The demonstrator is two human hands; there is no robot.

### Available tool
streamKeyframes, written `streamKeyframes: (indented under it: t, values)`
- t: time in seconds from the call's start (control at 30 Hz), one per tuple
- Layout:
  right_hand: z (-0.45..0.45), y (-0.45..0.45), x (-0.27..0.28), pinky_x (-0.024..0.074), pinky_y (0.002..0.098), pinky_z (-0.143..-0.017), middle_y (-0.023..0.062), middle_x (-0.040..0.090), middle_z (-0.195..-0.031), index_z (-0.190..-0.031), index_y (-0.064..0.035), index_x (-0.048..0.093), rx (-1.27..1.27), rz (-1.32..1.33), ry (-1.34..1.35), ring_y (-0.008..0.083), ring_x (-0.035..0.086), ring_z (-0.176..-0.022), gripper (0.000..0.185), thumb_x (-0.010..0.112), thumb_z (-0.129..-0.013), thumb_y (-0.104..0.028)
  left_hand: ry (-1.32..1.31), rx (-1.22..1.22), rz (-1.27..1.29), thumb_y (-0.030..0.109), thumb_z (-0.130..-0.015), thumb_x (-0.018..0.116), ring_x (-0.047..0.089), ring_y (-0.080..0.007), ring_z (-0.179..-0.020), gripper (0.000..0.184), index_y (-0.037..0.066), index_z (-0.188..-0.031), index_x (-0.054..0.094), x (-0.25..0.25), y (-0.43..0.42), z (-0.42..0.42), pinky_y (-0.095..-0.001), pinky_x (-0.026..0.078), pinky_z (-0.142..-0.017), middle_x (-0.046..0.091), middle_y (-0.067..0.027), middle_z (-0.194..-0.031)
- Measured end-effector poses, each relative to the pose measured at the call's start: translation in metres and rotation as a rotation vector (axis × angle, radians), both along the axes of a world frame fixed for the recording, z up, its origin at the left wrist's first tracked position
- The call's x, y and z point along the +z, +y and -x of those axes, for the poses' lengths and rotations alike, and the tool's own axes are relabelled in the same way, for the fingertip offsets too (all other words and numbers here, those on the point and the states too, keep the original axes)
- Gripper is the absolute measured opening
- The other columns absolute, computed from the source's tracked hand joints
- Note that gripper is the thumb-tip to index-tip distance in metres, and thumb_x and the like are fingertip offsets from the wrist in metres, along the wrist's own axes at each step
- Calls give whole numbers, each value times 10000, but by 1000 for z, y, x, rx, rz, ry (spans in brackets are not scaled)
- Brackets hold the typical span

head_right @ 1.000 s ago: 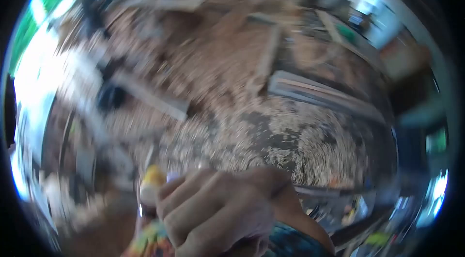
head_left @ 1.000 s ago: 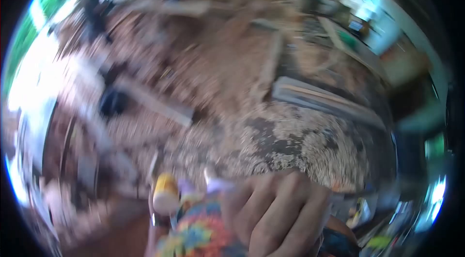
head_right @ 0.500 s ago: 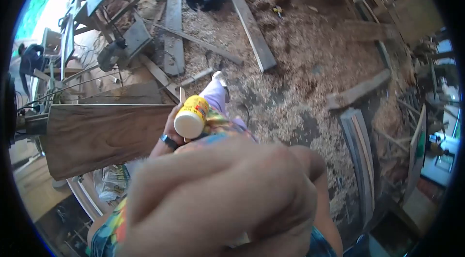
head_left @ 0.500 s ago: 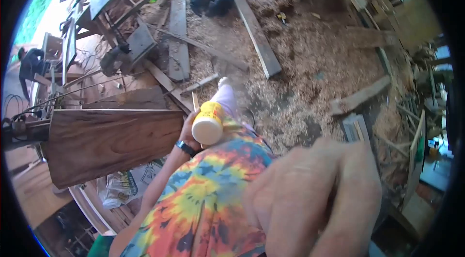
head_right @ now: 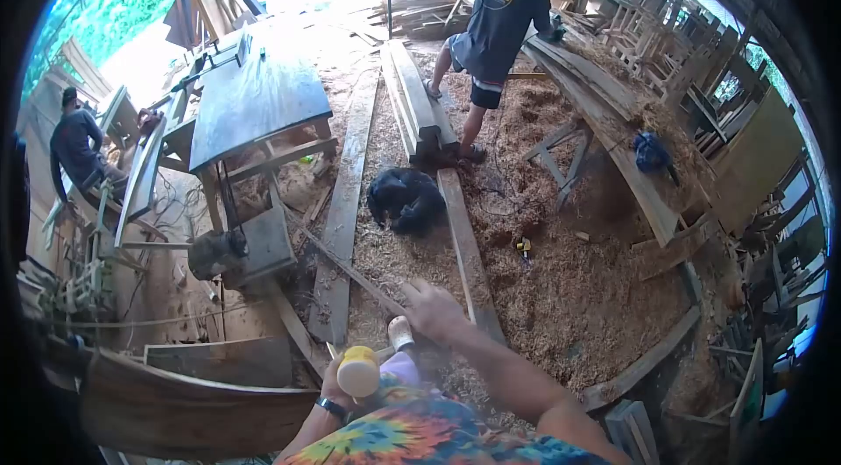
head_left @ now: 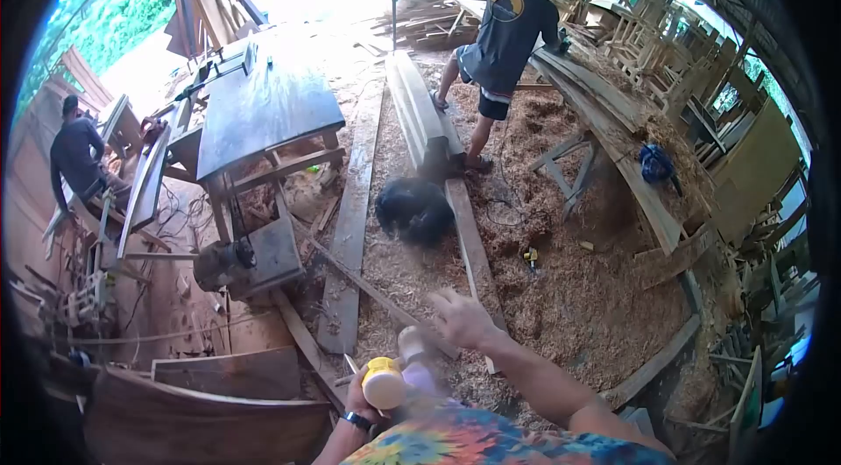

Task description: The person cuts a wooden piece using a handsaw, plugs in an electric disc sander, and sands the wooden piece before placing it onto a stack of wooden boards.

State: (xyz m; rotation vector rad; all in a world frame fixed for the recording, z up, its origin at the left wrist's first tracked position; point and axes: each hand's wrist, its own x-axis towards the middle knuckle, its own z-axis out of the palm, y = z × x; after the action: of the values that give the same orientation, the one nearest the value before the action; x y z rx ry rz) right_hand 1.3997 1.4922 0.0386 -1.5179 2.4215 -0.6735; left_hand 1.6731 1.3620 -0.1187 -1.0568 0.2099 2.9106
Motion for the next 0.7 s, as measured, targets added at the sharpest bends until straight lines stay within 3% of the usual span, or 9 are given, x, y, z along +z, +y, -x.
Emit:
streamKeyframes:
  t: [0.07,0.13,0.2,0.23,0.27,0.3,0.37,0.47,0.7]
  values:
    - [62,28,-127,514,471,-933,214,636,-1211,-1379,-113,561,40,-307,-174,426,635,-1054,561,631,-904,-403,-9,6,18,585,-952,462,686,-321,-1016,676,23,-1317,556,28,-35,32,-496,571,-873,680,-173,-1158]
    - [104,76,-170,531,455,-926,239,687,-1128,-1231,-83,669,-42,-657,-397,398,658,-1060,588,668,-840,-523,-4,34,53,561,-971,445,686,-313,-1018,652,17,-1315,553,55,-69,68,-467,569,-886,679,-173,-1157]
    - [128,147,-210,549,439,-909,181,720,-1074,-1137,-110,724,-356,-838,-408,310,696,-1031,463,660,-821,-442,25,63,58,508,-984,451,681,-299,-1017,603,18,-1324,540,66,-101,100,-452,562,-899,672,-153,-1160]
    - [143,207,-279,558,428,-890,142,739,-1034,-1058,-140,761,-223,-1089,-234,278,707,-1019,356,658,-794,-356,47,61,59,479,-983,466,676,-284,-1016,576,24,-1330,532,68,-120,117,-454,557,-903,670,-126,-1156]
    - [145,252,-284,559,419,-885,124,745,-1040,-1009,-168,780,187,-1119,97,289,706,-1029,293,638,-796,-312,54,131,25,456,-981,483,676,-285,-1008,562,15,-1327,519,85,-134,139,-445,557,-903,667,-119,-1142]
    - [147,289,-298,553,426,-892,125,735,-1094,-1091,-172,761,77,-1228,-116,311,694,-1053,321,617,-833,-295,66,155,-18,447,-977,500,675,-292,-1012,560,10,-1326,513,77,-149,153,-436,558,-906,664,-126,-1148]
    - [148,346,-320,544,457,-895,157,723,-1119,-1160,-119,730,235,-483,395,352,682,-1069,376,623,-877,-343,72,144,0,446,-986,495,675,-291,-1019,559,1,-1324,513,56,-181,181,-430,557,-915,664,-135,-1142]
    - [149,271,-267,546,459,-887,161,725,-1113,-1172,-104,721,-569,-859,-730,351,686,-1055,386,631,-881,-342,-12,157,112,453,-1006,473,687,-297,-1031,572,-8,-1343,506,39,-221,239,-448,558,-920,671,-162,-1158]
    - [235,106,-225,550,464,-869,169,728,-1098,-1199,-69,699,-692,-759,-860,347,696,-1023,414,651,-891,-341,10,-1,3,428,-991,515,708,-317,-960,570,-16,-1348,502,17,-318,410,-445,576,-863,680,-201,-1132]
